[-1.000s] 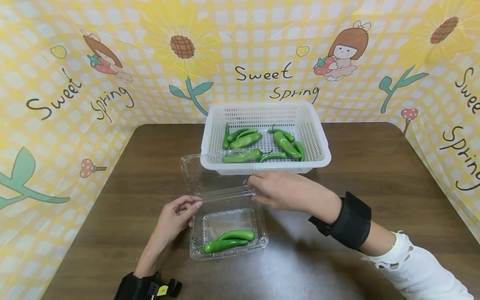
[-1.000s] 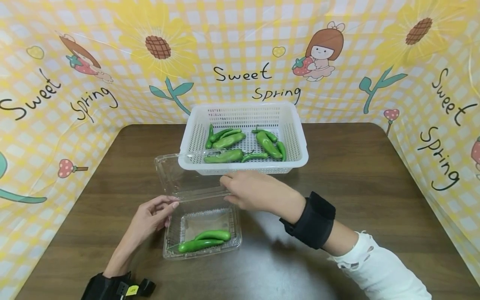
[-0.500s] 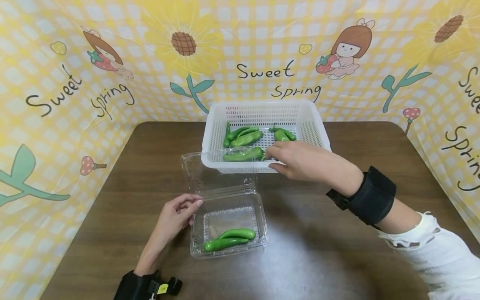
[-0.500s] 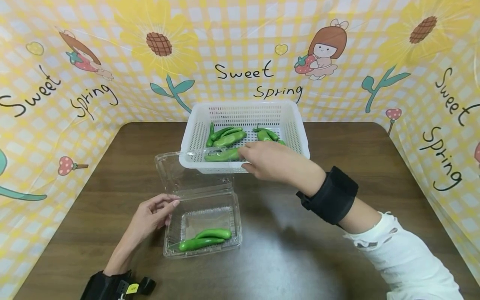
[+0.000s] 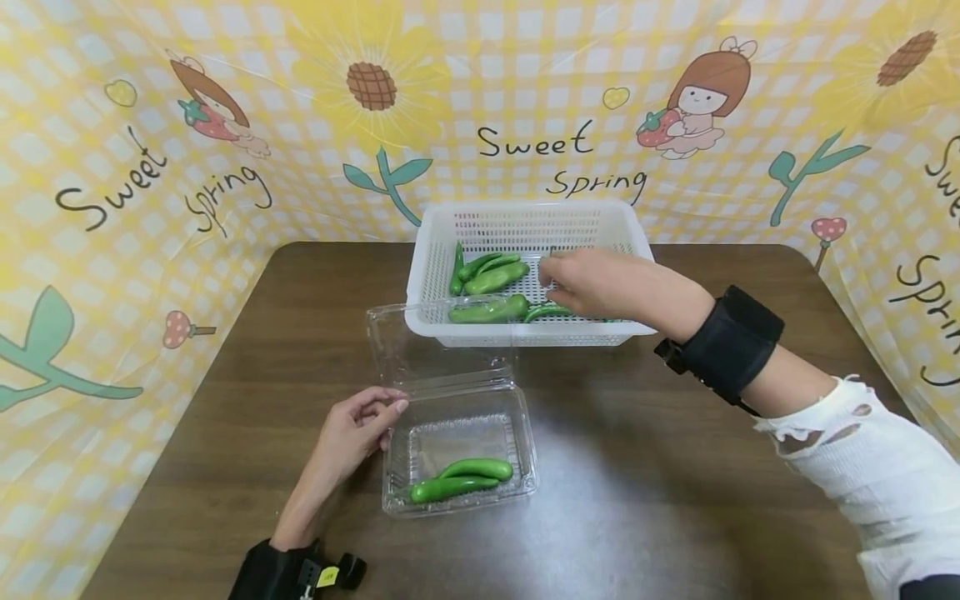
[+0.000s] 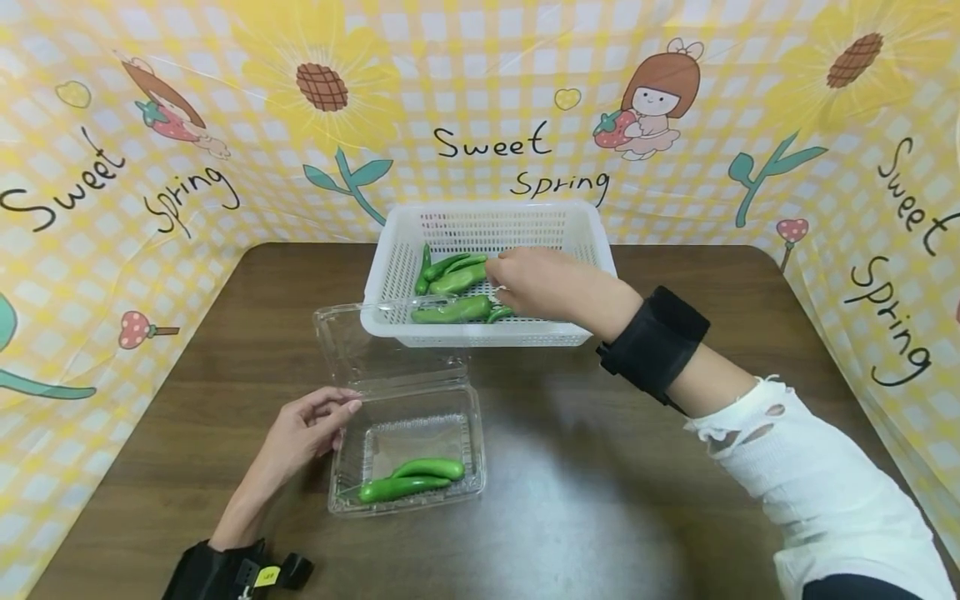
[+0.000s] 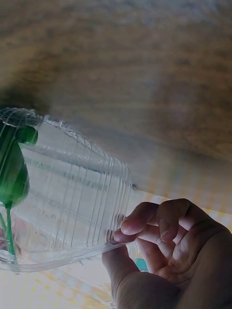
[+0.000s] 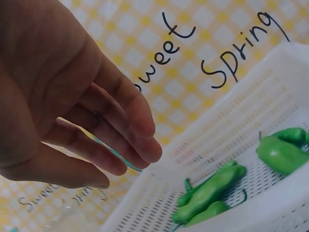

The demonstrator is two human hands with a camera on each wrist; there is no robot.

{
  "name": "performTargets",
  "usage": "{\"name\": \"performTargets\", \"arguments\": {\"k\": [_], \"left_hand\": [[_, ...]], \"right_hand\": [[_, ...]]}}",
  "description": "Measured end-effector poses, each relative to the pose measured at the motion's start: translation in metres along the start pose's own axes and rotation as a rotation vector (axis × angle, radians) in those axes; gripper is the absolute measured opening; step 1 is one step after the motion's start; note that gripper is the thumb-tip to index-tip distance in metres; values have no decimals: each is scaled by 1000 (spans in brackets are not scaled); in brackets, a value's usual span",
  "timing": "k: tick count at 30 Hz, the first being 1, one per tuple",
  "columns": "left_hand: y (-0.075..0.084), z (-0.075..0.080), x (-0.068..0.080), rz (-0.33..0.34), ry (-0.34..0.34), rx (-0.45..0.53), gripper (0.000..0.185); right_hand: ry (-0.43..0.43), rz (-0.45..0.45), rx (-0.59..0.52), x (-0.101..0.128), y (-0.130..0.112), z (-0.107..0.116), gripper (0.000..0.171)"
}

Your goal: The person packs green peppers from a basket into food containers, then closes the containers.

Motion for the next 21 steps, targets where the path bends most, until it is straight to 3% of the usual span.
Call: {"name": "performTargets", "arguments": {"k": [11,21], "left_hand": [[0,-1,-1,-1,-5,4,28],[-1,0,-1,9,-2,-6,29]], "right_hand": [[-84,30,45,-22,23,-7,12],[-257,23,37,-37,45,-29,10]]}}
Point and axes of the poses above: each hand's wrist, its own x-axis away from the middle knuckle, its own z-axis out of the back of the hand, y = z × x, the point moved 3 cm from there along -x, towards the middle knuckle, and after that the axes turned 12 degrees about z, right-handed, at the moved point
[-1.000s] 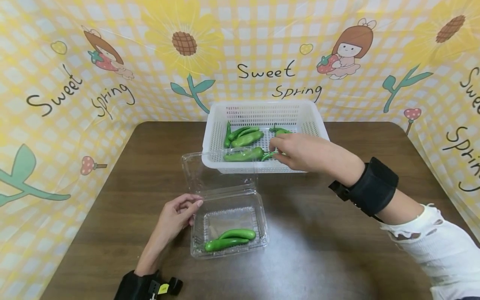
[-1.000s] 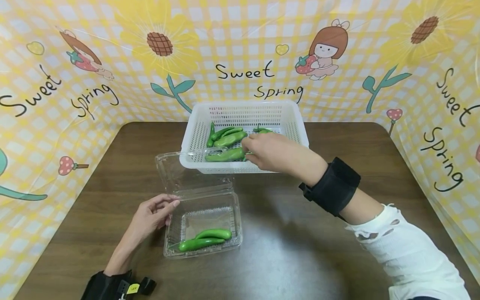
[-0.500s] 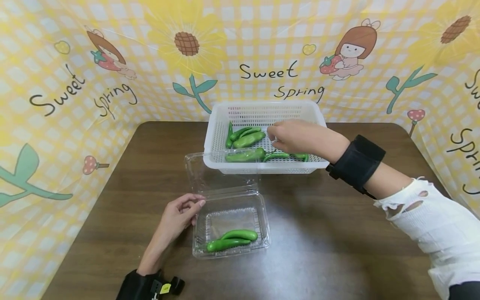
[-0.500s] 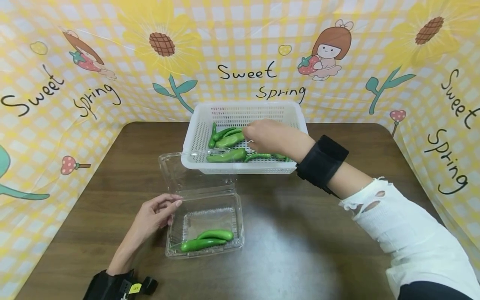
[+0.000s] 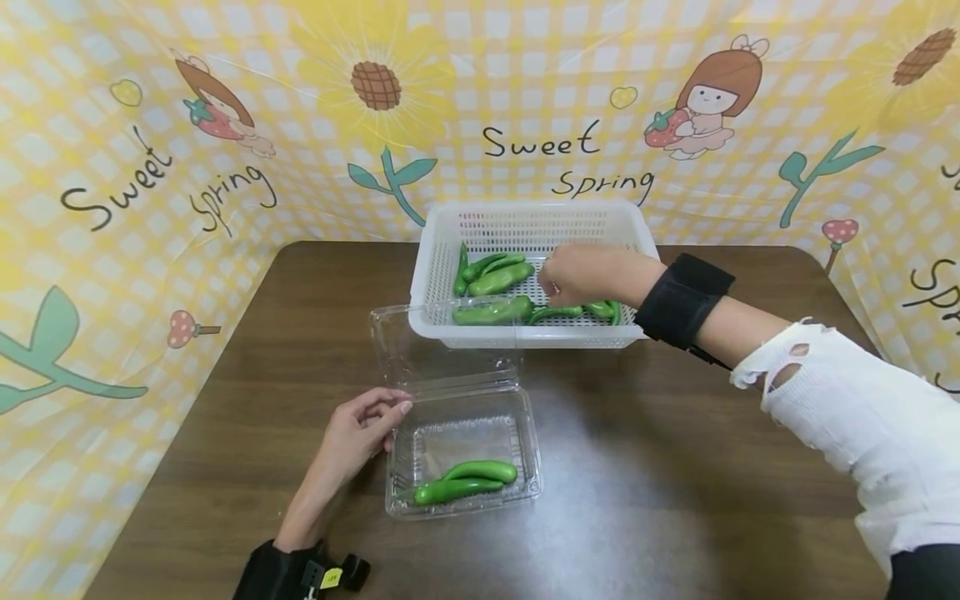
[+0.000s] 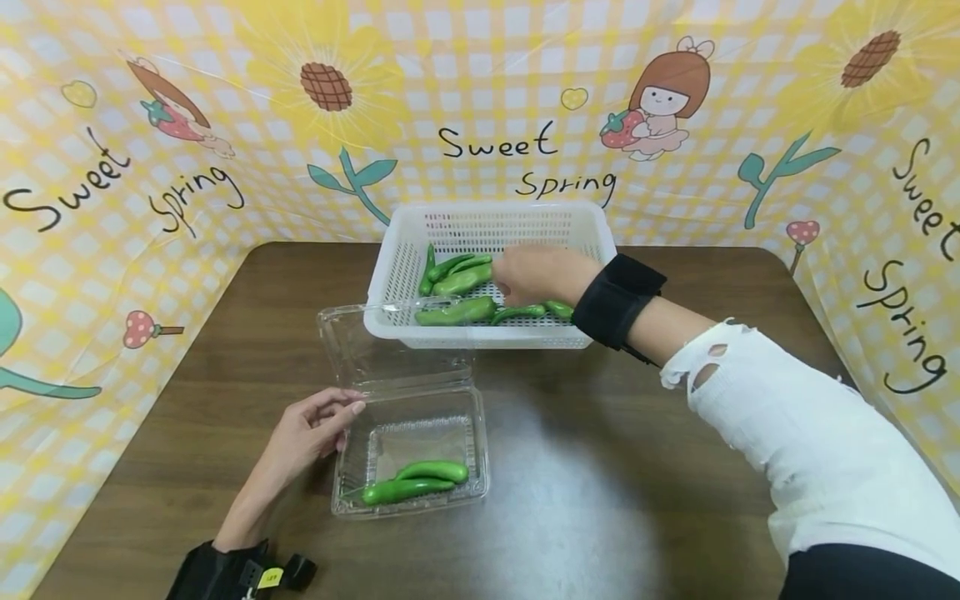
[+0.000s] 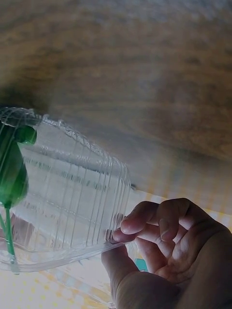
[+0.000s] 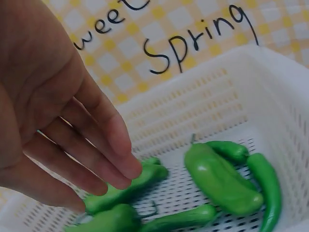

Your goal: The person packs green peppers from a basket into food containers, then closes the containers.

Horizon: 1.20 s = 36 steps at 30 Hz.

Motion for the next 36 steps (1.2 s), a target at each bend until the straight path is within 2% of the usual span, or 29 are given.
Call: {"name": "performTargets", "arguments": {"k": [6,15,28,36], "left_hand": [[-1,0,1,10,-7,7,30],[-2,0,0,-2,-12,9,30],[-4,-1,-2,0,-12,24,28],[-2,0,-1,-3,-12,26,28]], "right_hand": [[-117,-62,-5,-9,12,-16,11],[-234,-139,-56,-21,21,-31,32],[-348,-160,11,-35,22,-48,25],[-381,-202,21,-39,26,-54,23]]}}
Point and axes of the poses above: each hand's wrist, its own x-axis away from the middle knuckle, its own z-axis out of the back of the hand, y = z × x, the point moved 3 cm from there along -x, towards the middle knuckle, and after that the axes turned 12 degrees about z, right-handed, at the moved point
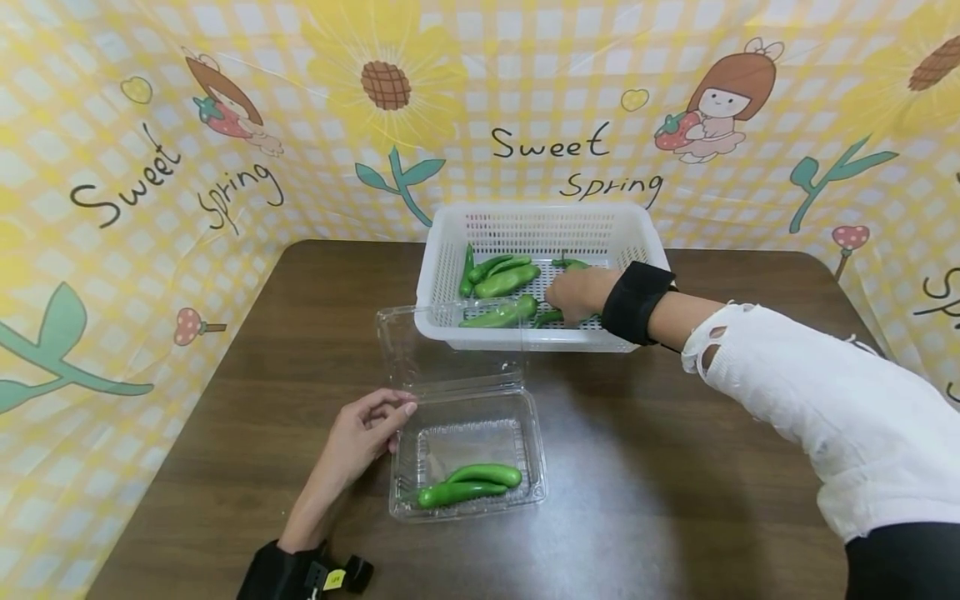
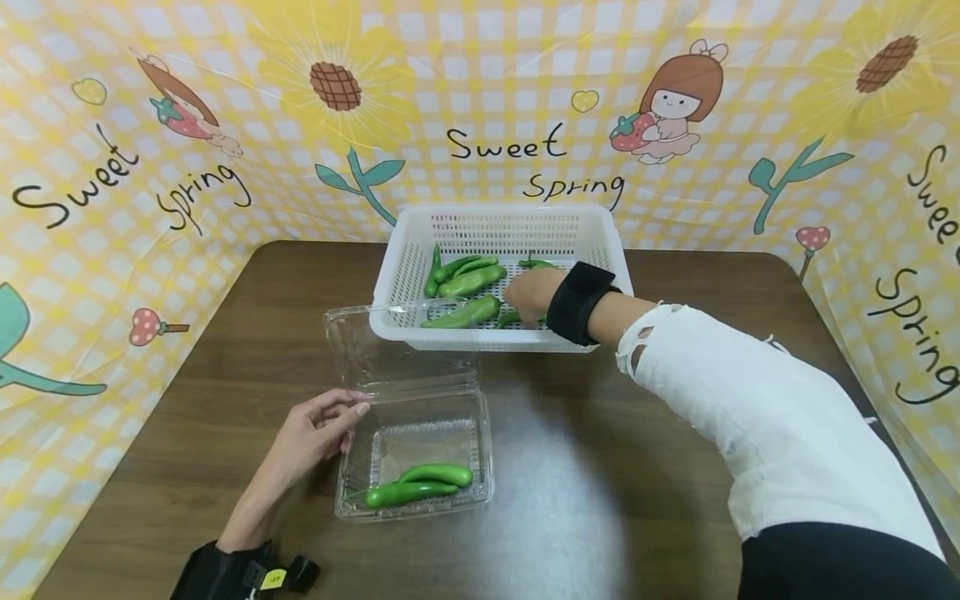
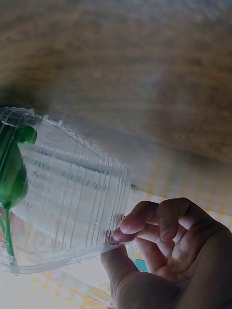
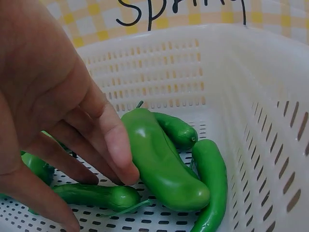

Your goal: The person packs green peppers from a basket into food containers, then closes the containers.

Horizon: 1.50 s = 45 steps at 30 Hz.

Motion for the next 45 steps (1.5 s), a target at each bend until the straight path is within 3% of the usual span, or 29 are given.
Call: {"name": "performTargets", "arguments": {"k": [11,22,31,38,41,45], "left_hand": [[3,-2,2,-28,-13,17,26],[2,-2,2,-14,-1,7,27],[2,0,2,8,9,-9,28],[1,0,2,18,7,-1,29],[1,0,2,15,11,-3,29],[1,0,3,9,14,-6,29]], "right_hand": [[3,89,74,-4,-2,-3,17],[3,95,80,-11,-1,-5,12],[-41,32,-25,-9,1,-5,30],[-72,22,-23,-8,-1,-7,48],[-70,24,1,-8,-2,-8,43],[-47,57,31,-7,-3,-8,23]]}}
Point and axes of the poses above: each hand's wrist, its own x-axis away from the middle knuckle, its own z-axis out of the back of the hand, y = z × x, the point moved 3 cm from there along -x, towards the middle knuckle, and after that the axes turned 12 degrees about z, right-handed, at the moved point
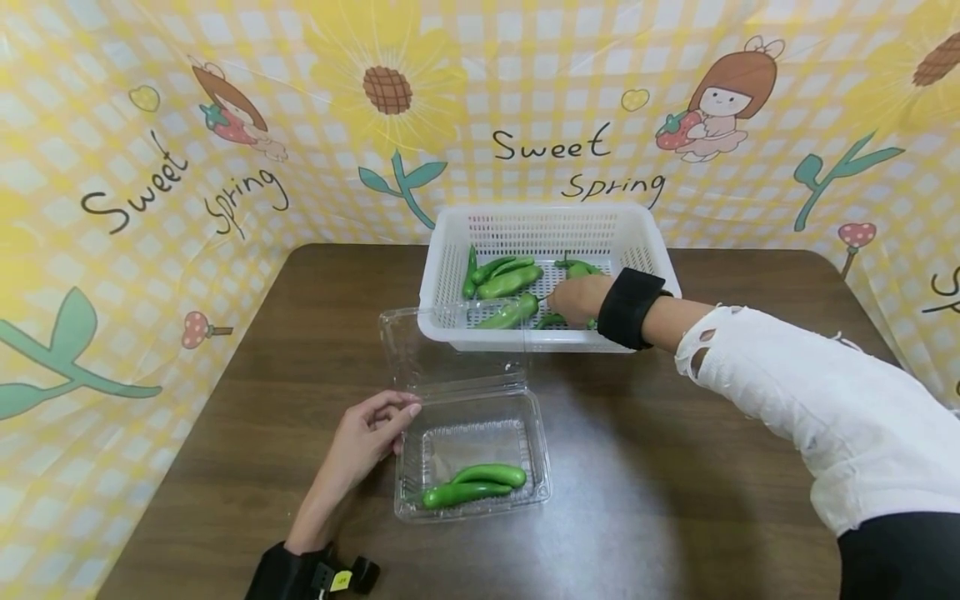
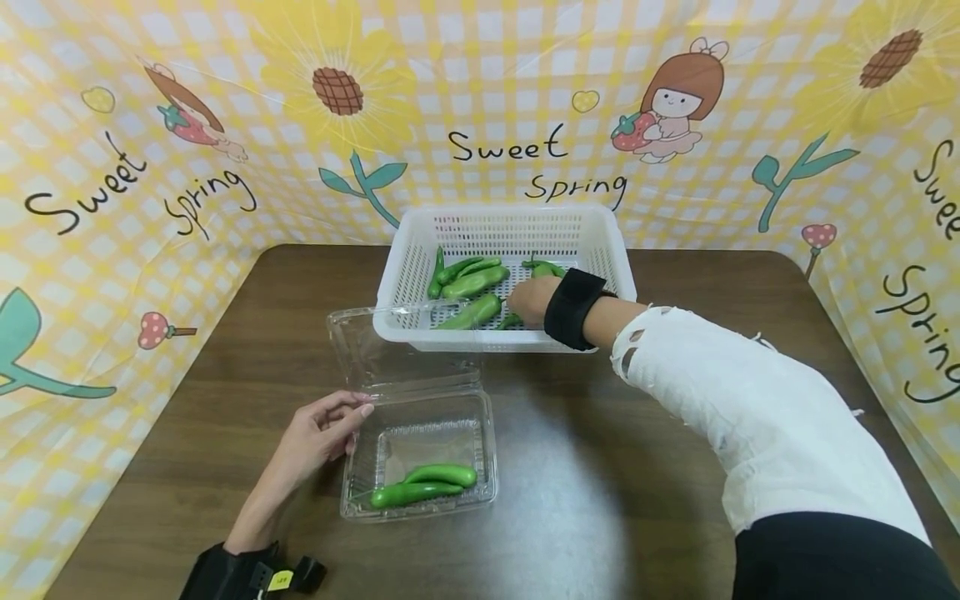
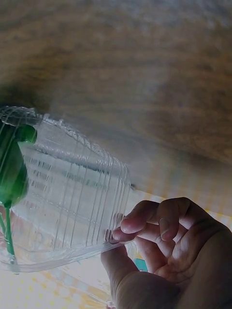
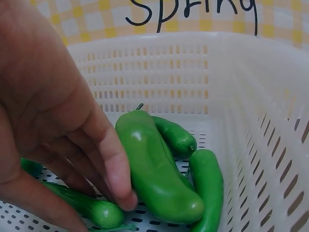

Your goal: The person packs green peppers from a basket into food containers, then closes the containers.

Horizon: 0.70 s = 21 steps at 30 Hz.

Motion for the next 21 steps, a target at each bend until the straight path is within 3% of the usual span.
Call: {"name": "performTargets", "arguments": {"k": [13,21], "left_hand": [[1,-3,0,-9,-9,43,27],[1,-3,1,-24,-8,39,28]], "right_hand": [[-6,4,-15,1,1,0,9],[18,-42,-127,9,2,4,26]]}}
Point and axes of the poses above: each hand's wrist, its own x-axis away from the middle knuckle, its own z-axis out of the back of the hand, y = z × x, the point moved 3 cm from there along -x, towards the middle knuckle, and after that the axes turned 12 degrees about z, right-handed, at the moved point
